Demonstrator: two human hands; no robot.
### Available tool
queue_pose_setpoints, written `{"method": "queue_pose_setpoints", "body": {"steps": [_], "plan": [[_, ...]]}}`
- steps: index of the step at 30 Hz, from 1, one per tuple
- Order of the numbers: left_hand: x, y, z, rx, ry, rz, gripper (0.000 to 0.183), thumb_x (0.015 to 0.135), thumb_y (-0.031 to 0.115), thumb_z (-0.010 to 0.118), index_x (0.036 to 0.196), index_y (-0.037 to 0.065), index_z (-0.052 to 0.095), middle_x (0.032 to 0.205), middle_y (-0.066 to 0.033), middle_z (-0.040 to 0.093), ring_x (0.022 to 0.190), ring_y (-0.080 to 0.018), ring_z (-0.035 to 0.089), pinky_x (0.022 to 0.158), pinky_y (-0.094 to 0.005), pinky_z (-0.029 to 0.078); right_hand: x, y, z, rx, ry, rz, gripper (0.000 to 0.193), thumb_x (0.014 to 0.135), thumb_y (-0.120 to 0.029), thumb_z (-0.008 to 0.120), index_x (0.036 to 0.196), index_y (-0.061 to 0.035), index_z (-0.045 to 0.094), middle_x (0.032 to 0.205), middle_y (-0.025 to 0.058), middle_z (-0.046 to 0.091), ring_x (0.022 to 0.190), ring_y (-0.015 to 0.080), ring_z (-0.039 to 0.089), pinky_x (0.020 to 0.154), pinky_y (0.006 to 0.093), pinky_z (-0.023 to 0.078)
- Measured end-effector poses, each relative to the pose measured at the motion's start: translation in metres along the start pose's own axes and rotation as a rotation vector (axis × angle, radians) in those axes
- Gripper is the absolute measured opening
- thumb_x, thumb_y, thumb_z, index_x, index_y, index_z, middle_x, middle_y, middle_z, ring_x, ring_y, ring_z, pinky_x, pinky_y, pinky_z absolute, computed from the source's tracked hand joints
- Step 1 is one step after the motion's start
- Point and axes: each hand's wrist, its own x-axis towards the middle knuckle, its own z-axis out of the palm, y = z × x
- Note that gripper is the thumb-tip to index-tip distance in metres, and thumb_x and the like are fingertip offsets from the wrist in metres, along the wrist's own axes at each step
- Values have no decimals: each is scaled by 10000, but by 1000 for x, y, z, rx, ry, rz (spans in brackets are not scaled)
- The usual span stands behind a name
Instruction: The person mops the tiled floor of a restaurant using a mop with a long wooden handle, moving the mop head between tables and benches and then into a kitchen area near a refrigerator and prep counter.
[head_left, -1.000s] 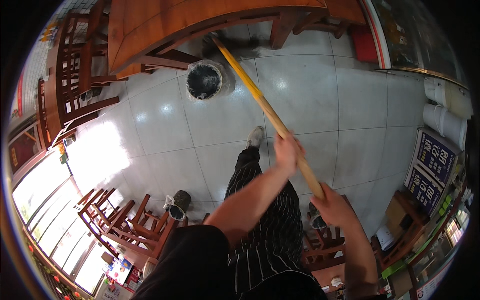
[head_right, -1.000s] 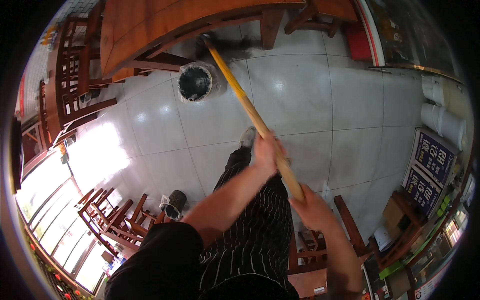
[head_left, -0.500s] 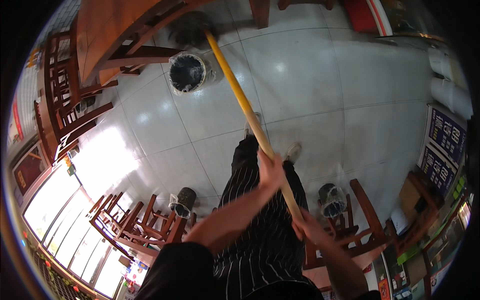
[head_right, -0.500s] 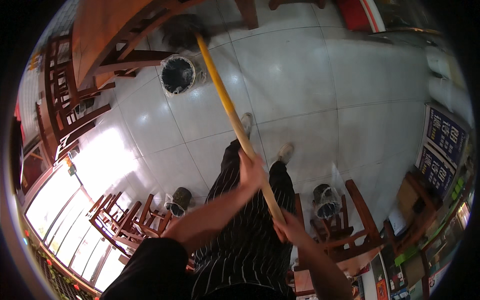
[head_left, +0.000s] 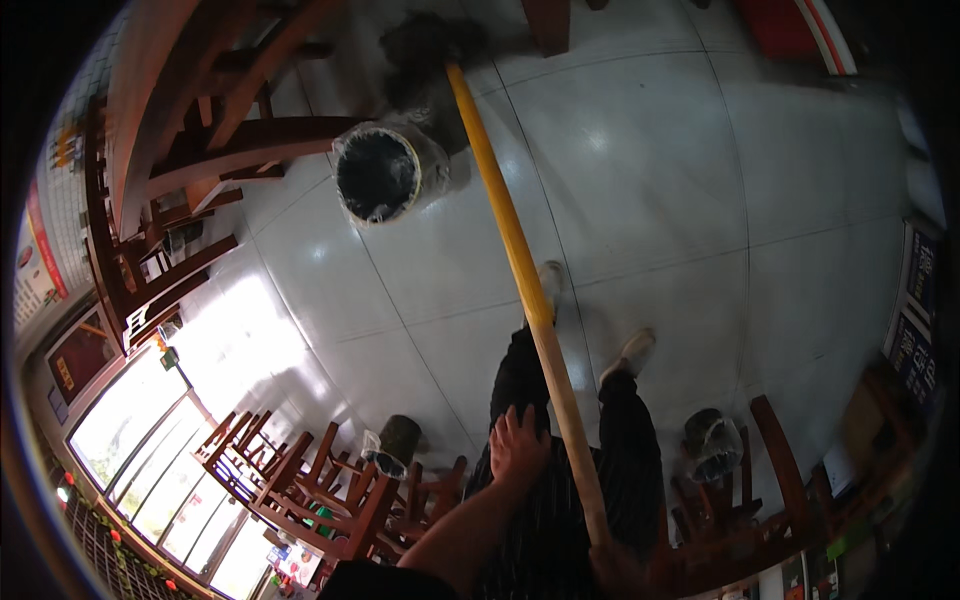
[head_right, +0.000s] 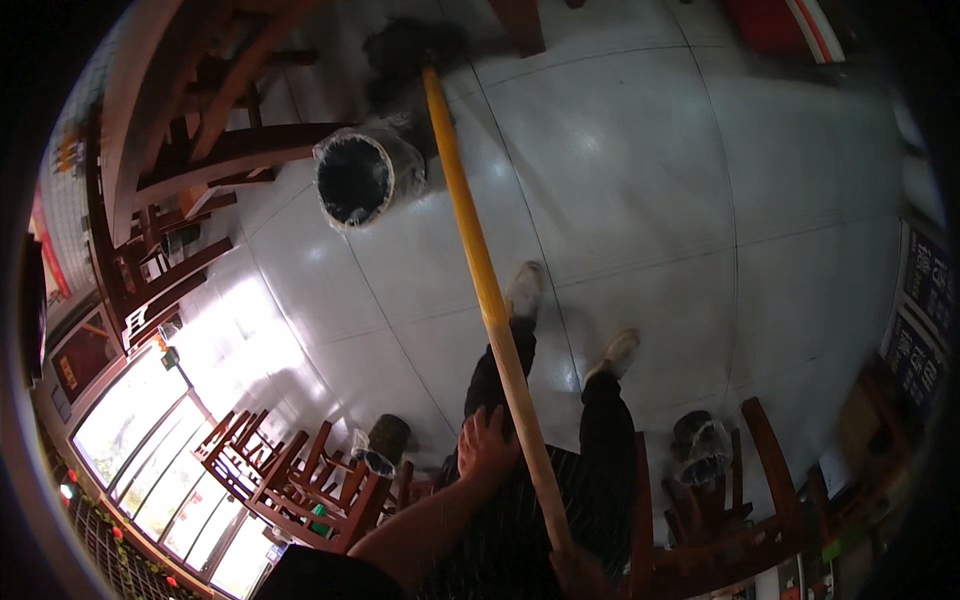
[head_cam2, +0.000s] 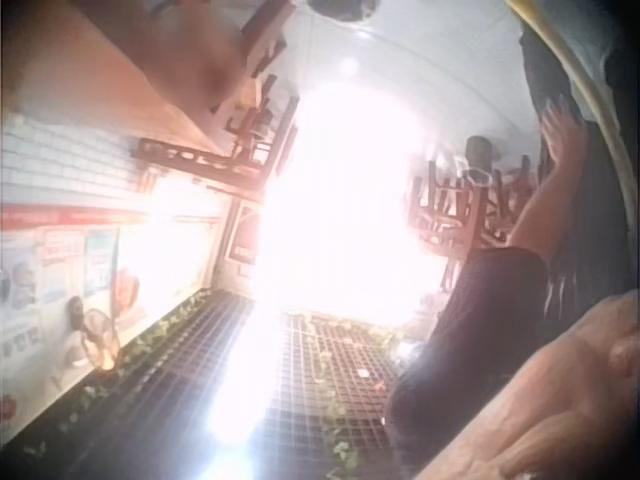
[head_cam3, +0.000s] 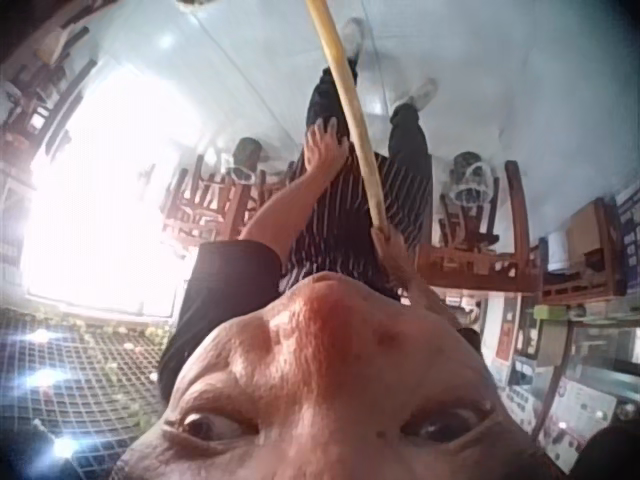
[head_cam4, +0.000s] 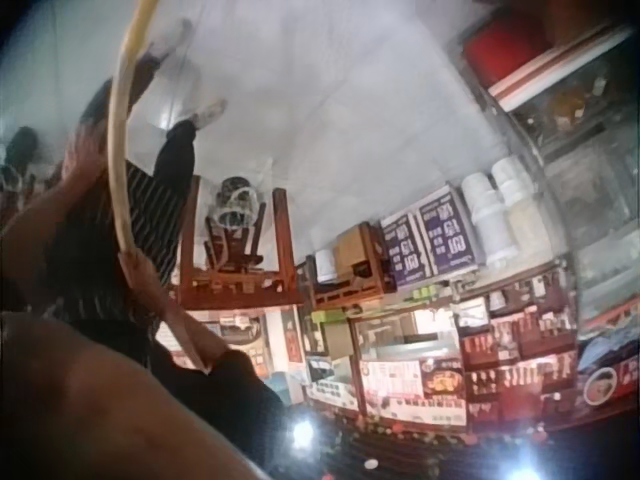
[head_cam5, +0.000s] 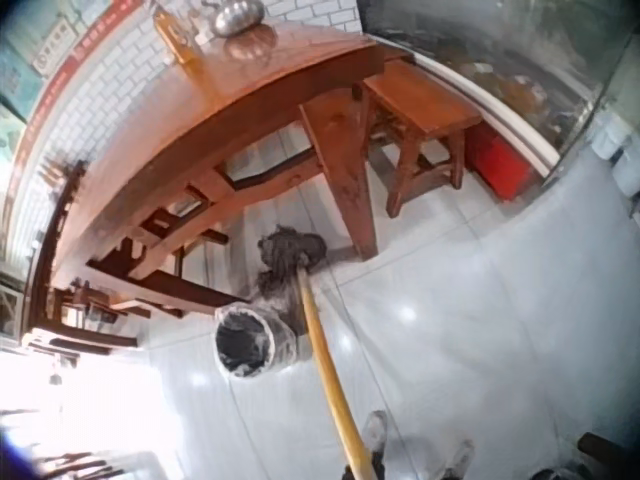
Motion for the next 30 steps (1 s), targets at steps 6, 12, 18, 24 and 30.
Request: {"method": "queue_pose_setpoints", "body": {"steps": [6, 12, 18, 24, 30], "plan": [[20, -18, -21, -53, -38, -8, 546, 854, 312, 593, 1362, 148, 483, 1398, -144, 433, 1288, -342, 405, 1079, -470, 332, 232, -207, -41, 263, -286, -190, 545, 962, -558, 428, 750, -68, 540, 460, 16, 468, 358, 133, 442, 404, 283, 371], [27, -8, -22, -103, -3, 73, 517, 842, 312, 603, 1323, 141, 524, 1373, -133, 454, 1267, -323, 426, 1055, -466, 353, 350, -446, -57, 728, -525, -375, 494, 934, -602, 487, 908, -109, 495, 542, -16, 449, 388, 85, 400, 409, 248, 360], [25, -14, -26, -99, -22, 71, 508, 840, 297, 601, 1319, 143, 531, 1351, -116, 466, 1261, -309, 427, 1044, -463, 358, 317, -334, -44, 480, -343, -445, 482, 959, -574, 444, 865, -103, 493, 553, 1, 464, 392, 100, 416, 415, 248, 351], [27, -11, -27, -101, -19, 70, 520, 836, 299, 609, 1321, 131, 525, 1351, -114, 455, 1256, -305, 417, 1054, -462, 341, 143, -71, -90, -217, 14, -16, 450, 1001, -470, 433, 873, -53, 547, 689, 49, 550, 611, 148, 526, 581, 351, 428], [27, -9, -24, -136, 1, 60, 482, 833, 292, 610, 1282, 125, 556, 1330, -113, 472, 1235, -307, 434, 1024, -457, 368, -10, 70, -97, -90, 303, 5, 353, 956, -255, 576, 1245, -53, 573, 844, 130, 624, 702, 208, 586, 628, 369, 495]]}}
